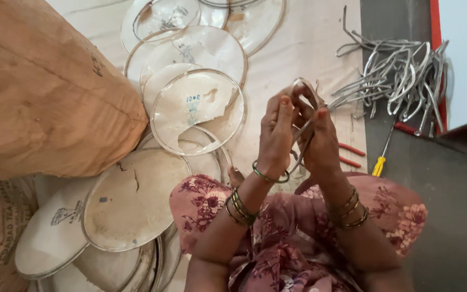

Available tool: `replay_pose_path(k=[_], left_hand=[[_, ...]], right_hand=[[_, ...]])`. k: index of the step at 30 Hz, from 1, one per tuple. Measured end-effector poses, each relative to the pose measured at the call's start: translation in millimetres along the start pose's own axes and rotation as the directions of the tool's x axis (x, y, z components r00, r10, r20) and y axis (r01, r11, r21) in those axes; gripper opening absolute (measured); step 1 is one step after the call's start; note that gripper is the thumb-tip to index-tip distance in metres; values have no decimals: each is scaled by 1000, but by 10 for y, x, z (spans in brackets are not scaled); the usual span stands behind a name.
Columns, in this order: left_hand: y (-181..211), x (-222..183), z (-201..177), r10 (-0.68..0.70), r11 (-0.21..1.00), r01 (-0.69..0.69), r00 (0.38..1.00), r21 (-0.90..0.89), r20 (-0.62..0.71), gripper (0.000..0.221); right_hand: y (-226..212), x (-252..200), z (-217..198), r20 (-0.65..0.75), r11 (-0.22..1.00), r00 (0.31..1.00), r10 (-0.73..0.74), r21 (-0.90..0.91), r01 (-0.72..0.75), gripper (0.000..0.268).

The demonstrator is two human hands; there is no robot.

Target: The person fits metal rings onto white circular membranes by hand and using pliers while sitting on the floor.

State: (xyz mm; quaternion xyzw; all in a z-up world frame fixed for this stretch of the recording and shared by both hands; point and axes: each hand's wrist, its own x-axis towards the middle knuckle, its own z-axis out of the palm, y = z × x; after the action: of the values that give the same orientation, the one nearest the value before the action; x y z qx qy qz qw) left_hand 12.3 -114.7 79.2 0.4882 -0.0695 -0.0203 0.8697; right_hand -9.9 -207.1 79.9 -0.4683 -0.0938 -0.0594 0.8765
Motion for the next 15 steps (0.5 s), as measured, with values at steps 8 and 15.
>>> replay_pose_path(k=[8, 15], left_hand=[[60, -85, -121, 449, 63, -351, 846, 934, 287, 66], [-30, -264, -447, -235, 816, 104, 959, 569, 160, 87]], right_hand=[[225, -142, -232, -30, 992, 992, 124, 39, -123, 59], [93, -51, -219, 49, 968, 994, -93, 238, 79, 51]])
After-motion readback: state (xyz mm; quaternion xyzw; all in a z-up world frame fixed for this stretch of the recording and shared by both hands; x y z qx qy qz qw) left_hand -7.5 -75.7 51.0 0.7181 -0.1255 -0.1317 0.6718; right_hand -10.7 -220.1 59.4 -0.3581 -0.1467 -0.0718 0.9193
